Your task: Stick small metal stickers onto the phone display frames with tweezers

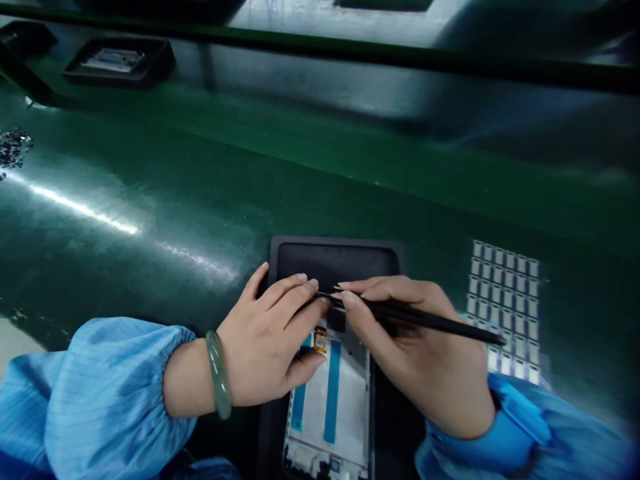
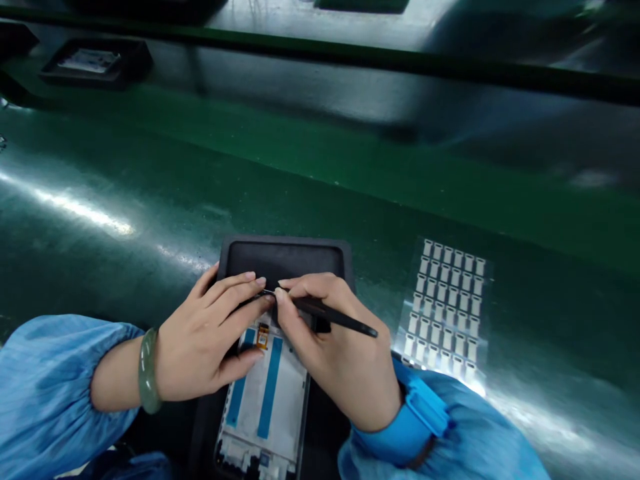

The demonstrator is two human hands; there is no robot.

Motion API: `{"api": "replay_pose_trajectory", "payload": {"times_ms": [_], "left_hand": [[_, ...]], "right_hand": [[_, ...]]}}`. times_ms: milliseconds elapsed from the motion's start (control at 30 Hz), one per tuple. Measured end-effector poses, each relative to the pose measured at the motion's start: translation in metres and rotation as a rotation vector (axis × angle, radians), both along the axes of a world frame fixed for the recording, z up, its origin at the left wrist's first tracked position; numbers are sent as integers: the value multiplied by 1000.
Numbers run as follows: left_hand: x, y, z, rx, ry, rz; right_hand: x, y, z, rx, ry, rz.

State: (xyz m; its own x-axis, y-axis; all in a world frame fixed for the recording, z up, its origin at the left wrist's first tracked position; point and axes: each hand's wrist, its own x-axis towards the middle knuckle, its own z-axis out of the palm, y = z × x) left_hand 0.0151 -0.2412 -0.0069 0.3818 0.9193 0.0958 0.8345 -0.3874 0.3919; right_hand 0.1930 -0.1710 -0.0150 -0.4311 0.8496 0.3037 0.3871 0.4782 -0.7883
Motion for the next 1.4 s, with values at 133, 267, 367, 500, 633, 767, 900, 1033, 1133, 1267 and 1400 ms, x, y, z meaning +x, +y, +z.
{"api": "replay_pose_trajectory", "payload": {"times_ms": [133,267,367,500,633,767,900,1033,1133,1267,1400], "left_hand": [[0,0,1,-6,16,-1],[0,1,2,-14,26,-6],[0,1,2,-13,21,-9],[0,0,1,-14,18,-7],[0,0,1,-16,21,-7],[0,0,1,-10,18,-4],[0,0,1,-4,16,-7],[-1,0,1,-8,11,-6],[0,1,0,-5,9,-10],[0,1,-1,-1,-4,-4],[-1,1,-1,-25,-45,1]], "right_hand": [[-4,3,4,111,-88,-34],[-5,1,6,148,-100,-61],[-2,0,6,157,-113,-104],[3,1,3,86,-73,-111],[3,0,2,53,-50,-75],[-3,-2,9,160,-96,-16],[-5,0,12,242,-139,28],[2,2,3,114,-14,15],[5,2,-2,28,72,6],[1,1,0,182,-14,57],[-1,2,3,215,12,84]]}}
